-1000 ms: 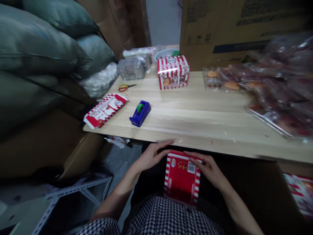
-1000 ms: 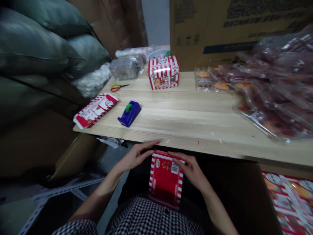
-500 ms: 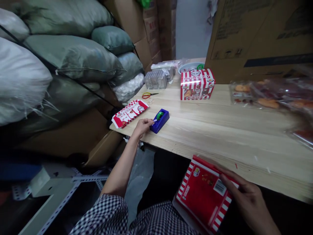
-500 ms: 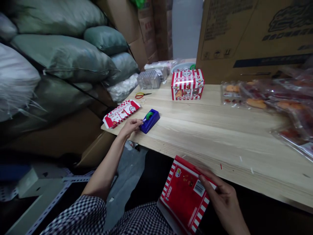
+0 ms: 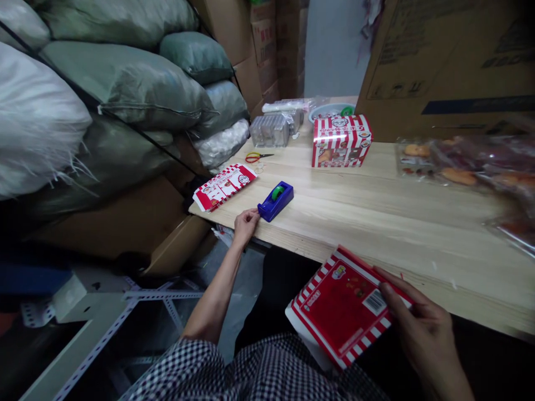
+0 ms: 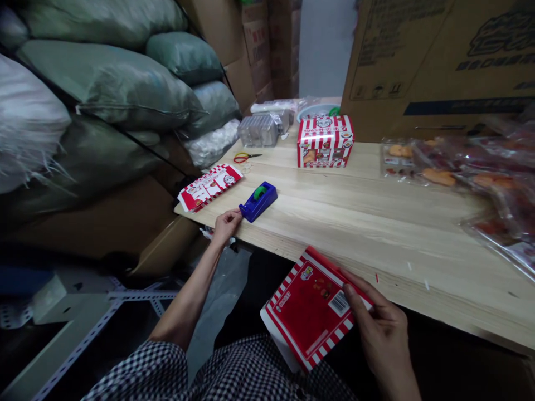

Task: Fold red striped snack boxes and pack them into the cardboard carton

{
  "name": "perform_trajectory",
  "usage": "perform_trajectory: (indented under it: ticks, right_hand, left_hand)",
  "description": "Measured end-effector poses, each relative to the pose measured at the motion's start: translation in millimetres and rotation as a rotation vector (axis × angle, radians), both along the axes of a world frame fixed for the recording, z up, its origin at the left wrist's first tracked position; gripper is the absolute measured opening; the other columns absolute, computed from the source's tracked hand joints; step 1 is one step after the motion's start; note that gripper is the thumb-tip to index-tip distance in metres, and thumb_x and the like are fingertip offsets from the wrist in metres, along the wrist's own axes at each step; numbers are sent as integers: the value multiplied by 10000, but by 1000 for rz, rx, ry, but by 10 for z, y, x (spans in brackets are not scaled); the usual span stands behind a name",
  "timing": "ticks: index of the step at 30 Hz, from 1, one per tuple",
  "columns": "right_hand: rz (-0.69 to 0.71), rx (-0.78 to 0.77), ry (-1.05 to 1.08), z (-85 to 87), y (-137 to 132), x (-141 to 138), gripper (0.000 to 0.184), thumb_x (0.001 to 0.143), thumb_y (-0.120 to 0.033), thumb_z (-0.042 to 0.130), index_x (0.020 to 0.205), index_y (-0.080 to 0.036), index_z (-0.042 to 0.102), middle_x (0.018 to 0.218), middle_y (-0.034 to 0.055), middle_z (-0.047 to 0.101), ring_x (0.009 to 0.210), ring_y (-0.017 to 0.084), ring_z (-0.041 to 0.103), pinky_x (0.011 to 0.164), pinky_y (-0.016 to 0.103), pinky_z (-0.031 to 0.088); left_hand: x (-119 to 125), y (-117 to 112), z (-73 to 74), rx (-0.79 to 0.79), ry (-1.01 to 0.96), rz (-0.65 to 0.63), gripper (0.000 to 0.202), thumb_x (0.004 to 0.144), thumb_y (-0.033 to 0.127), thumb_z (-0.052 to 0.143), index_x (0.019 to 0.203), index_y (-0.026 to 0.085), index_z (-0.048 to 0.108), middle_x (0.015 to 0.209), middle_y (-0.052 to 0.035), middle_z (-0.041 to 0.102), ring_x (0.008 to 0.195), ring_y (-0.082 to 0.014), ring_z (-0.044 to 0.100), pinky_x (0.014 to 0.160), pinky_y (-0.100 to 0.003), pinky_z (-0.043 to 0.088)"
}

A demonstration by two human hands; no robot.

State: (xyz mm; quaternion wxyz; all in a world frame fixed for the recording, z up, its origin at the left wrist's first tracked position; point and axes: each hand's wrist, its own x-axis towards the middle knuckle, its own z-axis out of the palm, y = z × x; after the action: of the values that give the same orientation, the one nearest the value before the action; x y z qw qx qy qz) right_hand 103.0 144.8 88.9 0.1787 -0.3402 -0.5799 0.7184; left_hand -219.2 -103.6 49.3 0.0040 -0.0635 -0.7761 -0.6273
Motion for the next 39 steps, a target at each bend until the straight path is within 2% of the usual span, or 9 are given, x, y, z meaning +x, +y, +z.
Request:
perform_trajectory:
  ticks: [5, 10, 14, 17, 23, 29, 33, 36, 39]
  right_hand:
    - [0, 409, 106, 141, -208, -59, 254, 896, -311, 699, 1145, -302, 751, 1188, 27, 743, 1102, 234, 700, 974, 349, 576]
    - [79, 757, 273, 126, -448, -124, 356, 931, -111, 614, 1218, -305, 697, 1231, 40, 700, 1130, 208, 668, 990, 388, 559]
    - [155, 850, 340, 63, -558, -127, 426, 924, -25, 576, 1257, -278, 657, 1300, 73, 650, 1170, 223, 647, 956, 403, 575]
    - [194, 914, 367, 19, -581, -108, 478, 915, 0, 571, 1312, -261, 626, 1348, 94, 621, 1212, 239, 625, 982, 424, 566]
    - [243, 898, 347, 15, -596, -63, 531, 926, -11, 542, 1358, -315, 597, 1401, 70, 592, 1233, 248, 614, 1000, 446, 555]
    - [222, 650, 265, 271, -519, -81, 328, 940, -122, 597, 1180, -322, 695, 1247, 36, 681, 1123, 222, 664, 952, 385, 557]
    - [245, 400, 178, 392, -357, -135, 156, 912, -244, 678, 1043, -292, 747, 1057, 23, 745, 1005, 198, 695, 906, 325, 560]
    - [220, 292, 145, 361, -252, -164, 134, 875, -311, 726, 996, -269, 766, 1011, 29, 755, 981, 200, 698, 901, 310, 551]
    - [163, 154, 108, 258, -202, -162, 185, 853, -373, 747, 970, -230, 760, 983, 47, 762, 908, 216, 717, 813, 309, 571]
  left_hand:
    - [542, 93, 282, 34, 18, -14, 211, 782, 359, 728, 824, 152, 728, 800, -40, 699, 770, -164, 645, 814, -301, 509]
    - [1627, 449, 901, 204, -188, -356, 180, 857, 301, 713, 953, 162, 773, 745, -26, 715, 636, -117, 641, 673, -237, 521]
    - [2053, 668, 1054, 380, -412, -469, 609, 843, 278, 743, 1417, 218, 550, 749, -3, 718, 593, -97, 635, 645, -226, 541]
    - [2049, 718, 912, 456, -517, -467, 838, 813, 283, 779, 1531, 206, 354, 737, 2, 715, 614, -113, 652, 653, -243, 557]
    - [1964, 693, 652, 379, -673, -481, 876, 753, 398, 820, 1466, 170, 366, 716, -19, 721, 588, -159, 678, 622, -279, 551]
    - [1870, 647, 603, -76, 73, -252, 799, 672, 412, 878, 1367, 271, 510, 1024, -58, 676, 894, -199, 646, 792, -327, 526]
    - [1704, 658, 702, -177, 650, -513, 381, 799, 253, 793, 1162, 317, 696, 1256, -55, 656, 1281, -266, 494, 1074, -463, 422]
    - [1597, 720, 725, -159, 706, -715, 238, 867, 193, 709, 1077, 297, 743, 1148, -45, 727, 1309, -269, 486, 1087, -492, 424]
    - [1576, 762, 680, -160, 556, -680, 243, 871, 235, 706, 1112, 261, 729, 1134, -82, 725, 1245, -278, 546, 1055, -492, 457]
